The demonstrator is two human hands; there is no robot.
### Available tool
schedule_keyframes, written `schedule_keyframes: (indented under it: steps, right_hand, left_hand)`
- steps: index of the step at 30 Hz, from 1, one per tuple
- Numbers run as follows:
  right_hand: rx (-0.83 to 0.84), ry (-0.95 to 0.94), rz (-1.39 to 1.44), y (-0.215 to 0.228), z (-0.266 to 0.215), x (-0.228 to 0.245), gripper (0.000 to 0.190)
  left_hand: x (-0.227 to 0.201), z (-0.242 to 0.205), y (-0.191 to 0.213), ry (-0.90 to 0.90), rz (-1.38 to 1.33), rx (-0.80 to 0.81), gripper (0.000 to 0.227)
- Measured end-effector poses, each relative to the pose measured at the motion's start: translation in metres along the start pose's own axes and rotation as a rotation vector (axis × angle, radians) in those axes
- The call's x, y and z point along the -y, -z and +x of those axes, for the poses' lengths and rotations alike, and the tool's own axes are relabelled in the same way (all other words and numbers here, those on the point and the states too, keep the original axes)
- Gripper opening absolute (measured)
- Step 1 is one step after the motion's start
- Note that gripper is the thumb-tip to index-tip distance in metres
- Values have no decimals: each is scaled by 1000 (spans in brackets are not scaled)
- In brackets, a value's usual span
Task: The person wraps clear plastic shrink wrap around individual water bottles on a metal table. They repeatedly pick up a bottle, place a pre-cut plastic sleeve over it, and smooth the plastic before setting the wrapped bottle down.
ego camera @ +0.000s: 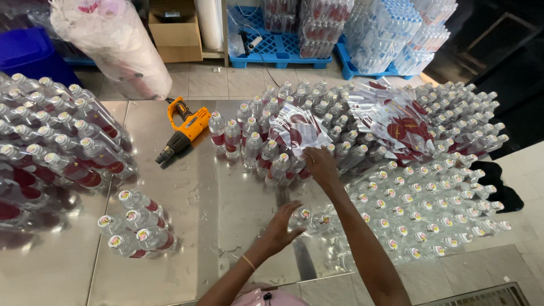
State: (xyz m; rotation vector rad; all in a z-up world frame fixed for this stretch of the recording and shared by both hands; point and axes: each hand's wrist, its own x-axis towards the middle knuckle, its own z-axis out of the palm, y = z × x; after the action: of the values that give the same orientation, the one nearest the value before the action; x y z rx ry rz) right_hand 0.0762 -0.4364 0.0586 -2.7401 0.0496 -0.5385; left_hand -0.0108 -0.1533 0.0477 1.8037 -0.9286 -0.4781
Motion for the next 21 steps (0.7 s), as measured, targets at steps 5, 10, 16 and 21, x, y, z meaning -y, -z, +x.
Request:
schedule_keyframes:
  steps: [5, 10, 16, 21]
  right_hand:
    - [-181, -159, 351, 8, -7, 10, 29]
    - [-246, -330, 565, 52, -8, 52, 25]
    - [-201, -455, 1256, 76, -9, 92, 23]
    - [-94, -500, 1491, 58, -17, 120, 14]
  left_hand:
    - [50, 23, -50, -223, 37, -164, 39]
    - [41, -1, -17, -110, 10, -238, 36]
    - [61, -38, 49, 78, 39, -363, 38]
    - [79, -65, 101, 100, 129, -422, 35]
